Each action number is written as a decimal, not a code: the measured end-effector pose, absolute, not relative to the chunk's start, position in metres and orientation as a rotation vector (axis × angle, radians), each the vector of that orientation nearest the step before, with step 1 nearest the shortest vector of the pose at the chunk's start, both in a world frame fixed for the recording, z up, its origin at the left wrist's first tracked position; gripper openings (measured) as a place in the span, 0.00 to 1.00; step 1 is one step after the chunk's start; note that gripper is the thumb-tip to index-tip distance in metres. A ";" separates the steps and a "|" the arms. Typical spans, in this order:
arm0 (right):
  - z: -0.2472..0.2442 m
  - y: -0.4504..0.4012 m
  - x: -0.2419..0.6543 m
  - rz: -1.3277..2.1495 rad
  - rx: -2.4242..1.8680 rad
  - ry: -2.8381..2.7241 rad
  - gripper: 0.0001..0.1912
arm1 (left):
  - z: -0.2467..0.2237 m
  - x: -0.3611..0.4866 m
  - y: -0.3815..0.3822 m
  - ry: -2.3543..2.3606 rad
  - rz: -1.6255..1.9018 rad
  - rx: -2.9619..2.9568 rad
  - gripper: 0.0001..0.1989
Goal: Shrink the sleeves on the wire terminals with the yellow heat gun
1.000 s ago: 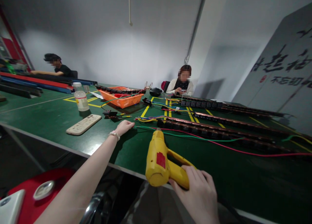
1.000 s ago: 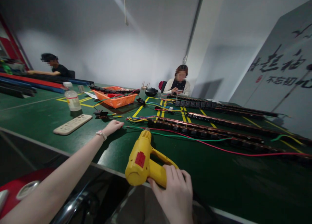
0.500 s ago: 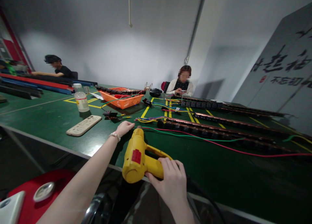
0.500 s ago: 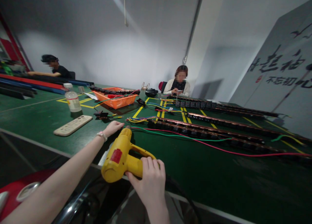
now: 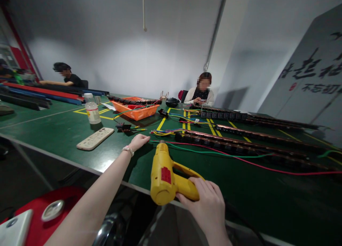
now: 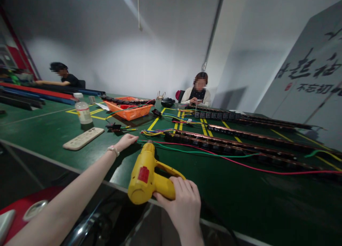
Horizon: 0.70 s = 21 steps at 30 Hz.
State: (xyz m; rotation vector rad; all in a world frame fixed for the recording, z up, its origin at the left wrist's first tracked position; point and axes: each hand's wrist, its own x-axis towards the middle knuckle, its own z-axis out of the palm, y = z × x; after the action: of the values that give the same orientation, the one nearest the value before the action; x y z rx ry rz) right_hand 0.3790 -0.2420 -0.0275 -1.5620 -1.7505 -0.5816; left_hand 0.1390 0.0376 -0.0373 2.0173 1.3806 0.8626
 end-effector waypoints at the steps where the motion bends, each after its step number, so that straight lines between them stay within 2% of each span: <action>1: -0.028 -0.243 0.384 -0.607 -1.576 -1.745 0.22 | -0.038 0.139 0.038 1.388 0.858 2.015 0.25; 14: -0.029 -0.273 0.438 -0.762 -1.777 -1.671 0.29 | -0.037 0.137 0.037 1.386 0.857 2.001 0.24; 21: -0.029 -0.276 0.442 -0.865 -1.761 -1.707 0.28 | -0.032 0.139 0.031 1.366 0.850 1.950 0.23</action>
State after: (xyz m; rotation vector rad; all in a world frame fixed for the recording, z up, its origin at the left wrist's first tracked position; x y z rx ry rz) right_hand 0.4423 -0.2759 -0.0286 -1.7609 -1.7075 -0.8649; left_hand 0.1388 0.0315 -0.0321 1.9503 1.3661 0.8503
